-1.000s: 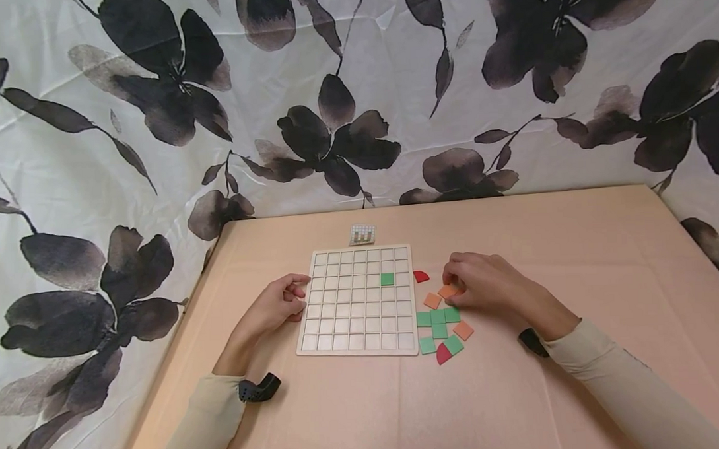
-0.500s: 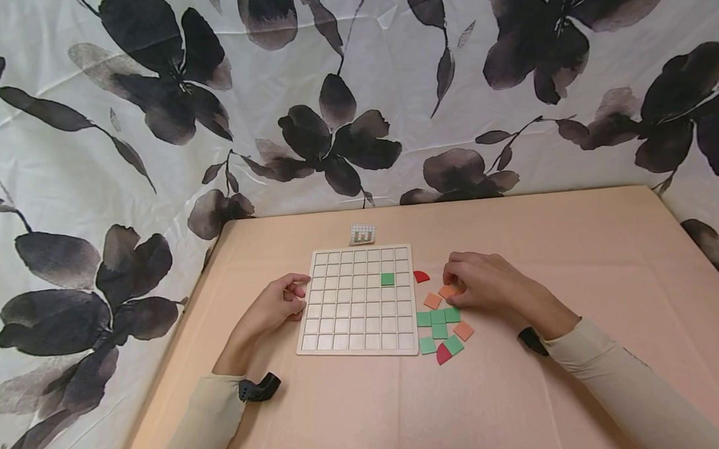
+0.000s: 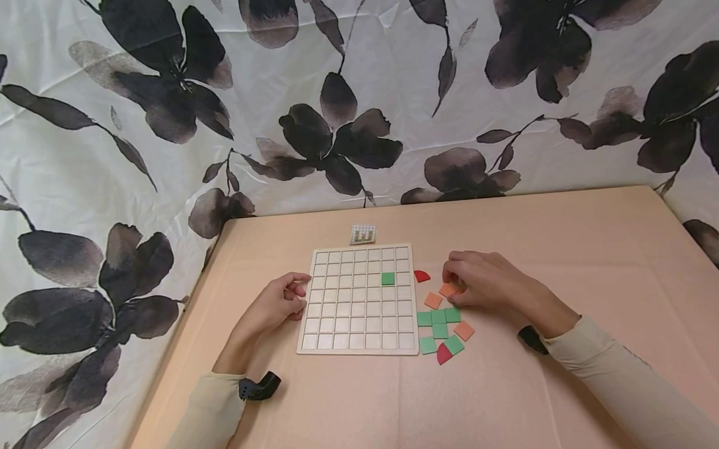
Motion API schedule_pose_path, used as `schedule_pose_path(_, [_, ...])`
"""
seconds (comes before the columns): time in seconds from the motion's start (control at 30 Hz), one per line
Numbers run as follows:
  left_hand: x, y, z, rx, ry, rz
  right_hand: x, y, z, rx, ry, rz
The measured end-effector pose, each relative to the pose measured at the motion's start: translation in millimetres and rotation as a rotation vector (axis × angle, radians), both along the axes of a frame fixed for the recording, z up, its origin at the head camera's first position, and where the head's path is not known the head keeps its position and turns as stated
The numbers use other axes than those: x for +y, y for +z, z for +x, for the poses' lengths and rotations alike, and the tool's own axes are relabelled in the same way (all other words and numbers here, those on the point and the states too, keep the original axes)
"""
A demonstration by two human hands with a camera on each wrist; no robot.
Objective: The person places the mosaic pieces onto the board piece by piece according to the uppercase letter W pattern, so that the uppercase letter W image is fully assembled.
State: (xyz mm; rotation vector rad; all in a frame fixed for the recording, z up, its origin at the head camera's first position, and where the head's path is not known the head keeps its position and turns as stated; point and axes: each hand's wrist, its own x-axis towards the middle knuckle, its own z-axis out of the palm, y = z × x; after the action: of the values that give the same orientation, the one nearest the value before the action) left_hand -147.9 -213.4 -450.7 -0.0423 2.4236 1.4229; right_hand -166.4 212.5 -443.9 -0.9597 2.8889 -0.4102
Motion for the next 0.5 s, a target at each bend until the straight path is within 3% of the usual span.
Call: schedule_pose_path(0.5, [-0.7,-1.7,-0.9,-0.008,-0.001,0.002,-2.4,-0.3,-3.3,-0.02,0.004,0.021])
